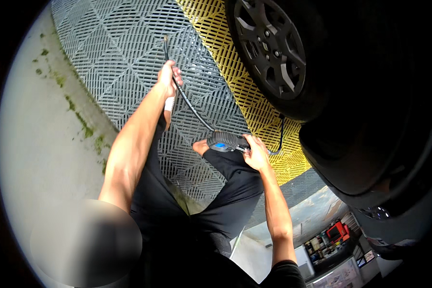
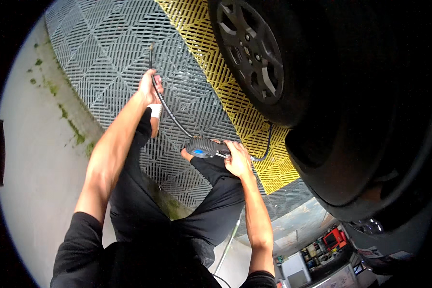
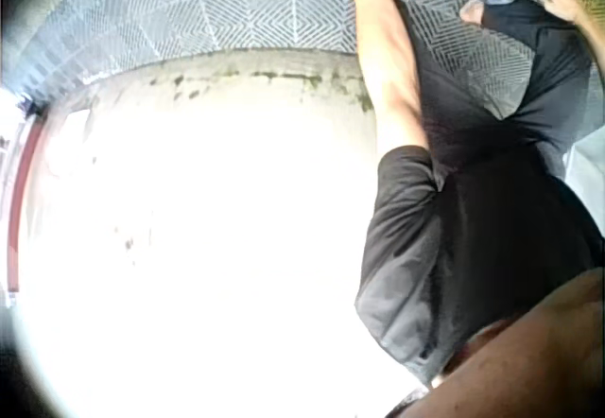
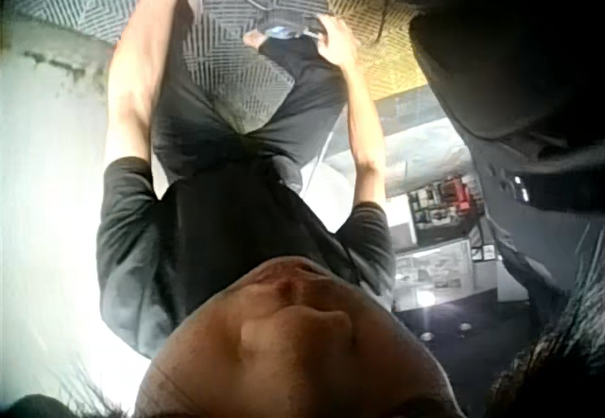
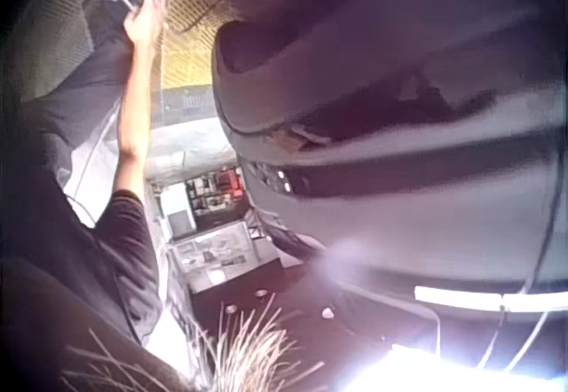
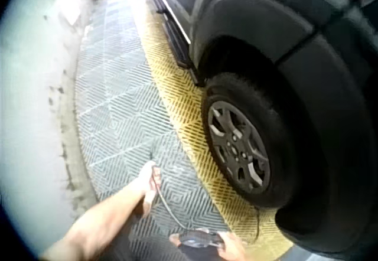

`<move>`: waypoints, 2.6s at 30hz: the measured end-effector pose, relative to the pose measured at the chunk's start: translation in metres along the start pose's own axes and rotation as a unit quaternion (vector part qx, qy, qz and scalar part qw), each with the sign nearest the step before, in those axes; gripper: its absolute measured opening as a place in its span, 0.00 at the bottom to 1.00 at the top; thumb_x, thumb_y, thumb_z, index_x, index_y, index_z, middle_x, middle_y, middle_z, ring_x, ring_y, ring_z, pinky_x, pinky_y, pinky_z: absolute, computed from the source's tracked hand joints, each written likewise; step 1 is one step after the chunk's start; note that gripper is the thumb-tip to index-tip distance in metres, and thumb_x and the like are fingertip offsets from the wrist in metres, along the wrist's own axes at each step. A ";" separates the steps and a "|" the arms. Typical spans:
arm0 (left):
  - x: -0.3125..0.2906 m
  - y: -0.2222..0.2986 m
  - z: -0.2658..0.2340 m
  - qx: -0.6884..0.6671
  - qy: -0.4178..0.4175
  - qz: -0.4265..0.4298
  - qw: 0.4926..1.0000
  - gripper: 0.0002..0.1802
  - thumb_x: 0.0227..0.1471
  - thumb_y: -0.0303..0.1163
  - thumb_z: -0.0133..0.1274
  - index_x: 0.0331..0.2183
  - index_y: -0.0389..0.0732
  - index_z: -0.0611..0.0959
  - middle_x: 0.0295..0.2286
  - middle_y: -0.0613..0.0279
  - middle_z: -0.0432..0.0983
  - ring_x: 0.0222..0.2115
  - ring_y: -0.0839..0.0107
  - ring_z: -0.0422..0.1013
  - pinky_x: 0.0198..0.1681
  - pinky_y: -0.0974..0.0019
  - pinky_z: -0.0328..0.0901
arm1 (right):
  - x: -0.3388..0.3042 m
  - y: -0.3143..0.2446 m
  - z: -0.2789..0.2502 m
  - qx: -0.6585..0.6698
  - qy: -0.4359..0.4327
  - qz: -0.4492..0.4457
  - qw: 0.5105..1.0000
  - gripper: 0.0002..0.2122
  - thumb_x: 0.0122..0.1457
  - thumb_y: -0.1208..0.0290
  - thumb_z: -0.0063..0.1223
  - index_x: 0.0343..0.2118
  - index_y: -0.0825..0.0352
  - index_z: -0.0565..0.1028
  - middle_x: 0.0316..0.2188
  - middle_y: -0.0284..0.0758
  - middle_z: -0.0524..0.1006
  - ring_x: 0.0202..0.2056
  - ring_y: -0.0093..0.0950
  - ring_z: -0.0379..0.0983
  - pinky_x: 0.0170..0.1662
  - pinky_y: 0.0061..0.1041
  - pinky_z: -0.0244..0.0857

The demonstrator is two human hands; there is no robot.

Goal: The person uses a digital tire pressure gauge to check the pressure of two car tires. They attach the gauge to the valve stem, read the display, and then move to the next tire to repeat the process.

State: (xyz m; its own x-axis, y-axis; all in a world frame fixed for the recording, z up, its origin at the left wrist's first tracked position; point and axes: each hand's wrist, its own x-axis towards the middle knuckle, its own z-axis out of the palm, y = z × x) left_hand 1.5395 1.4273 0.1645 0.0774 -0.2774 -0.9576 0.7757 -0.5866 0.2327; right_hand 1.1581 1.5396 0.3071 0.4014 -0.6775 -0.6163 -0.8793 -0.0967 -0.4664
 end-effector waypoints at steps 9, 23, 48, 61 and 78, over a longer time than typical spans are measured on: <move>0.169 0.023 0.030 0.398 0.031 0.126 0.908 0.14 0.51 0.35 0.51 0.30 0.30 0.77 0.24 0.54 0.75 0.18 0.61 0.75 0.19 0.59 0.72 | 0.051 0.087 0.069 0.082 -0.048 -0.004 0.995 0.26 0.43 0.77 0.50 0.50 0.64 0.68 0.42 0.50 0.75 0.43 0.53 0.71 0.44 0.44 0.68; -0.032 -0.100 0.229 0.384 -0.474 0.409 0.678 0.16 0.63 0.40 0.45 0.41 0.36 0.77 0.23 0.66 0.72 0.23 0.79 0.66 0.26 0.72 0.61 | 0.132 0.069 0.093 -0.190 -0.107 -0.011 0.976 0.22 0.48 0.71 0.54 0.49 0.67 0.73 0.31 0.41 0.80 0.38 0.39 0.77 0.42 0.37 0.69; -0.100 -0.135 0.266 0.276 -0.388 0.149 0.866 0.16 0.61 0.44 0.39 0.23 0.50 0.67 0.16 0.77 0.52 0.14 0.80 0.46 0.18 0.72 0.42 | 0.094 0.063 0.071 -0.129 -0.063 0.002 0.990 0.21 0.48 0.72 0.54 0.48 0.69 0.70 0.40 0.51 0.76 0.45 0.47 0.73 0.49 0.41 0.67; -0.062 -0.149 0.267 0.229 -0.386 0.241 0.860 0.16 0.61 0.47 0.42 0.28 0.47 0.69 0.23 0.68 0.66 0.18 0.77 0.60 0.19 0.72 0.52 | 0.100 0.069 0.071 -0.141 -0.086 0.012 0.986 0.21 0.47 0.69 0.57 0.45 0.67 0.70 0.41 0.48 0.78 0.46 0.44 0.75 0.49 0.38 0.68; -0.081 -0.146 0.268 0.243 -0.383 0.342 0.823 0.14 0.63 0.40 0.38 0.27 0.46 0.70 0.15 0.74 0.56 0.14 0.80 0.51 0.17 0.73 0.44 | 0.099 0.080 0.081 -0.132 -0.034 0.003 0.991 0.20 0.53 0.72 0.48 0.50 0.67 0.71 0.39 0.44 0.79 0.40 0.41 0.76 0.45 0.39 0.69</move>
State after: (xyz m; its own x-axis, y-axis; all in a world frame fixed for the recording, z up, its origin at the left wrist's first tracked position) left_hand 1.2520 1.3317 0.2536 -0.1704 -0.9582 -0.2297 0.3586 -0.2774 0.8913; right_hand 1.1485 1.5236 0.1576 0.4042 -0.6287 -0.6644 -0.9146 -0.2867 -0.2852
